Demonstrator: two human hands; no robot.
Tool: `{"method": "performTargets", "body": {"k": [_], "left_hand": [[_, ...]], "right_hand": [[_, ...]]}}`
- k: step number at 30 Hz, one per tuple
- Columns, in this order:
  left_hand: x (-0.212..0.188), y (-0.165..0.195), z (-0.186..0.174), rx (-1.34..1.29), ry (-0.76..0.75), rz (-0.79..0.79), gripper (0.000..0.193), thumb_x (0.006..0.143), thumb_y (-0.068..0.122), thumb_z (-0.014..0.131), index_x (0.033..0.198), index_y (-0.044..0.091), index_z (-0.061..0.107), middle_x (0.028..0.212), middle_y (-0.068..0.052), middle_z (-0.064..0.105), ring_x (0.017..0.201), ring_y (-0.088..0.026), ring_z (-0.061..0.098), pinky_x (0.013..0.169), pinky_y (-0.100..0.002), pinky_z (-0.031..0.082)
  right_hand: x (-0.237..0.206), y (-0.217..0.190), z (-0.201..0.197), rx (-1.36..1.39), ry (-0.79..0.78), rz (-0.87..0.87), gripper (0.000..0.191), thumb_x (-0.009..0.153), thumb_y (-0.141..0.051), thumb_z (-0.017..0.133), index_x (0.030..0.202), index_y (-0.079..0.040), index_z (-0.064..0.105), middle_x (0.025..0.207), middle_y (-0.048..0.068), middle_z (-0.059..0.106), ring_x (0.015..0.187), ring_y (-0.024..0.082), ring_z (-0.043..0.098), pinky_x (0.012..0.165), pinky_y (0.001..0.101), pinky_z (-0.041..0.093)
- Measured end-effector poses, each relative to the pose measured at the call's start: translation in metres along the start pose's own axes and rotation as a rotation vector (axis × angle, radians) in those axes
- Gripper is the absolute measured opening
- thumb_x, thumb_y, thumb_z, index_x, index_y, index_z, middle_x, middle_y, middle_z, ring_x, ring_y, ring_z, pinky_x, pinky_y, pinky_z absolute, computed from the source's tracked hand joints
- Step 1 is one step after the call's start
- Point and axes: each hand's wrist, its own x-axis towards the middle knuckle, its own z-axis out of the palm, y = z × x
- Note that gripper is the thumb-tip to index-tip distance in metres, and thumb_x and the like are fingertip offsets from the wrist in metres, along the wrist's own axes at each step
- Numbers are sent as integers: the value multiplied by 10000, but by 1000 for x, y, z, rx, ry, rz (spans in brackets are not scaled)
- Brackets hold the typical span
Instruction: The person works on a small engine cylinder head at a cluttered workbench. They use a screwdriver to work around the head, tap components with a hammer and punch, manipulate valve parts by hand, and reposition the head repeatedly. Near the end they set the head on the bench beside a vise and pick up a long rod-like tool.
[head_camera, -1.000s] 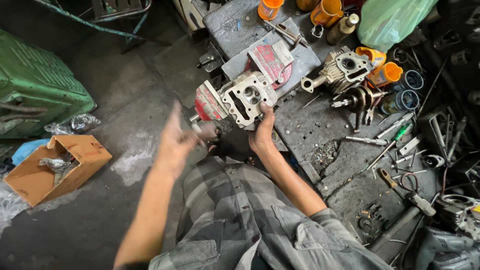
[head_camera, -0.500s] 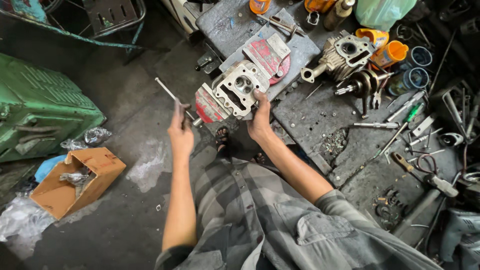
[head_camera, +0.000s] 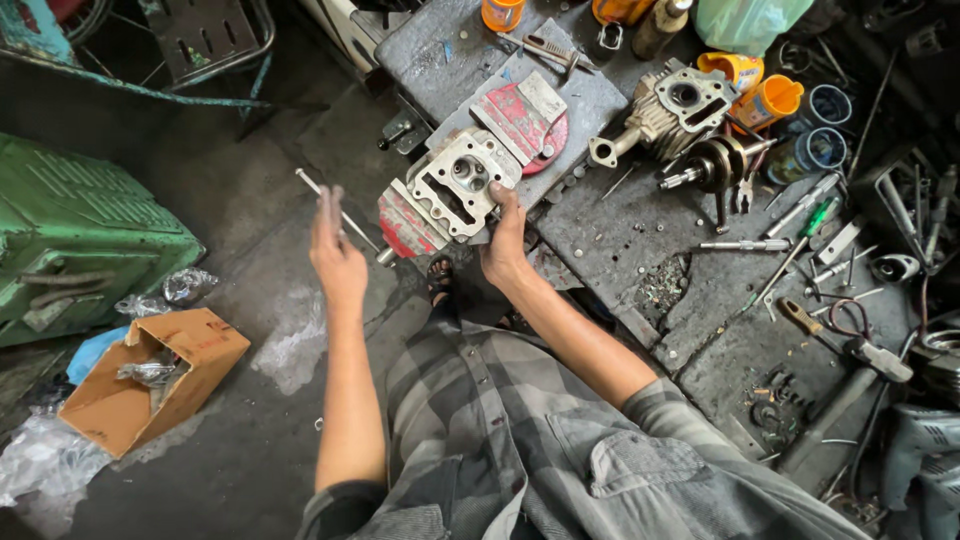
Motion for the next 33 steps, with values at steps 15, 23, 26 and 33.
{"method": "performTargets", "body": {"k": [15,23,26,33], "left_hand": [[35,-22,-2,-390,40,-262,646,964,-171,433,1575,38,417,1594,-54,521,1495,-149,457,1197,-264,323],[38,-20,-5,-195,60,-29,680,936,-208,416,1565,47,446,1537,-129,581,1482,-234,483,1203,-317,351],[39,-19,-7,-48,76,41,708,923,-204,428,1560,100,475,1431,-157,660,1366,-261,619,1113,-339,495],[35,-8,-10,125,71,84,738,855,-31,702,1539,147,491,1270,-155,727,1162,-324,706,958,-387,561]], "right_hand": [[4,-3,0,-1,17,49,522,889,-366,630,1289,-33,585,1187,91,672,1073,239,672,904,418,593],[6,0,-1,-20,13,26,516,899,-361,630,1292,-29,590,1209,95,670,1087,246,671,911,436,590],[8,2,-1,-10,-6,5,516,898,-358,636,1296,-33,591,1223,94,666,1096,247,671,920,438,590],[6,5,-2,-9,39,34,562,866,-400,649,1311,-68,561,1212,77,659,1080,254,673,894,456,579]]}}
